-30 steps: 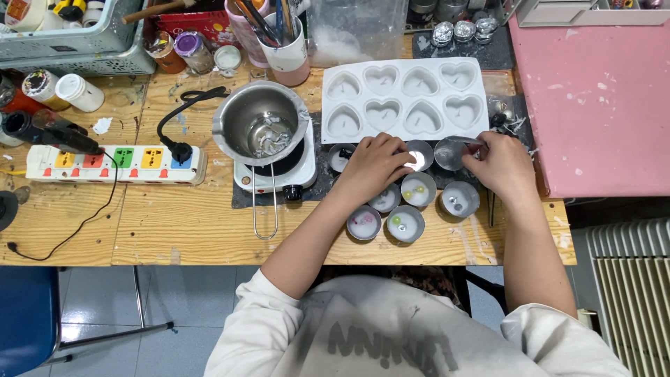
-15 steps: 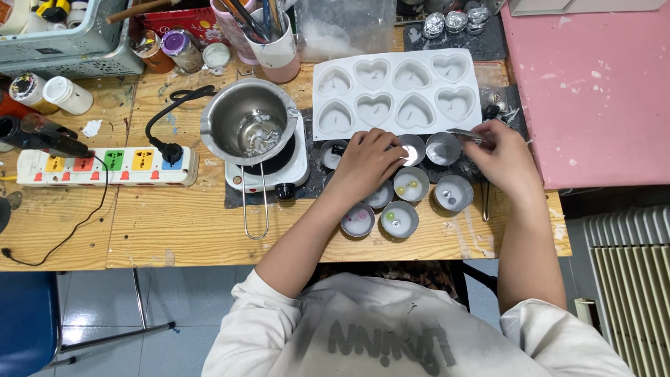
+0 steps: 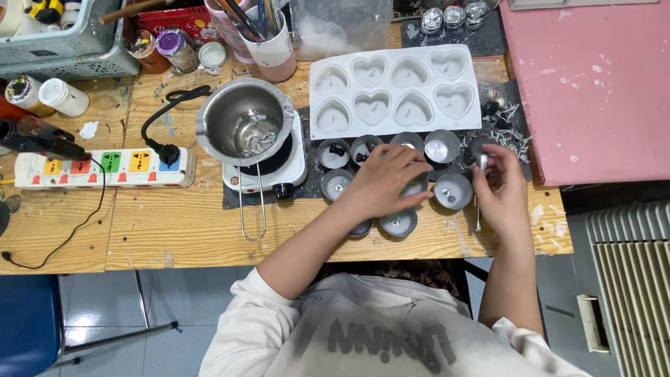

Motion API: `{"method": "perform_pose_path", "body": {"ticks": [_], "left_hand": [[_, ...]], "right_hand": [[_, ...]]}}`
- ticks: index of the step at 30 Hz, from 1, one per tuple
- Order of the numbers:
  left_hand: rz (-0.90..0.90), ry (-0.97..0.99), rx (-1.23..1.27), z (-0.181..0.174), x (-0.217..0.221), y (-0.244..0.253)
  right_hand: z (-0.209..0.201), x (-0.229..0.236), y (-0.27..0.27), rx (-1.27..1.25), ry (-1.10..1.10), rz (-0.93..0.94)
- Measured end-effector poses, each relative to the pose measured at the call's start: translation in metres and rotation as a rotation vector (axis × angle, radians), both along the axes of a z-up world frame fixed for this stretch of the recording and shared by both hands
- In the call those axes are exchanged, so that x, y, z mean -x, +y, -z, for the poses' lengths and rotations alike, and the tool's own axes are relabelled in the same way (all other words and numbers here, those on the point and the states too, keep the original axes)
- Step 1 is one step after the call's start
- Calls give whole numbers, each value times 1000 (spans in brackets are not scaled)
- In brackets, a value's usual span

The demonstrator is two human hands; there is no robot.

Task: The recorder is preparing small metal containers with wicks and wax scrapings on a workbench.

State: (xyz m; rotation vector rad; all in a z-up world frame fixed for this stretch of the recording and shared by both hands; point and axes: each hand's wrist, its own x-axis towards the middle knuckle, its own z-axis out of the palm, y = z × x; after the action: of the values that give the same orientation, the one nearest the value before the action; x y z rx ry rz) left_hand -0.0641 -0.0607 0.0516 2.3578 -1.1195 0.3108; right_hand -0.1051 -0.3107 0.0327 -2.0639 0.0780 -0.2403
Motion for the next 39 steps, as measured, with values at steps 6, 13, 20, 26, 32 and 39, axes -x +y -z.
{"method": "perform_pose_path", "body": {"ticks": [6, 13, 20, 26, 32, 39], "left_hand": [[-67, -107, -59, 1, 15, -20], [-77, -59, -207, -14, 24, -41], [-76, 31, -43, -12, 20, -52], [21, 31, 281, -28, 6, -27], [16, 121, 218, -41, -7, 10], [-53, 148, 254, -21, -9, 29]], "right_hand": [[-5, 8, 6, -24, -40, -27], [1, 13, 3, 112, -167, -6], [-15, 20, 6, 416, -421, 36], [-36, 19, 8, -128, -393, -109], [-91, -7, 45, -77, -239, -333], [-68, -62, 72, 233, -2, -594]]}}
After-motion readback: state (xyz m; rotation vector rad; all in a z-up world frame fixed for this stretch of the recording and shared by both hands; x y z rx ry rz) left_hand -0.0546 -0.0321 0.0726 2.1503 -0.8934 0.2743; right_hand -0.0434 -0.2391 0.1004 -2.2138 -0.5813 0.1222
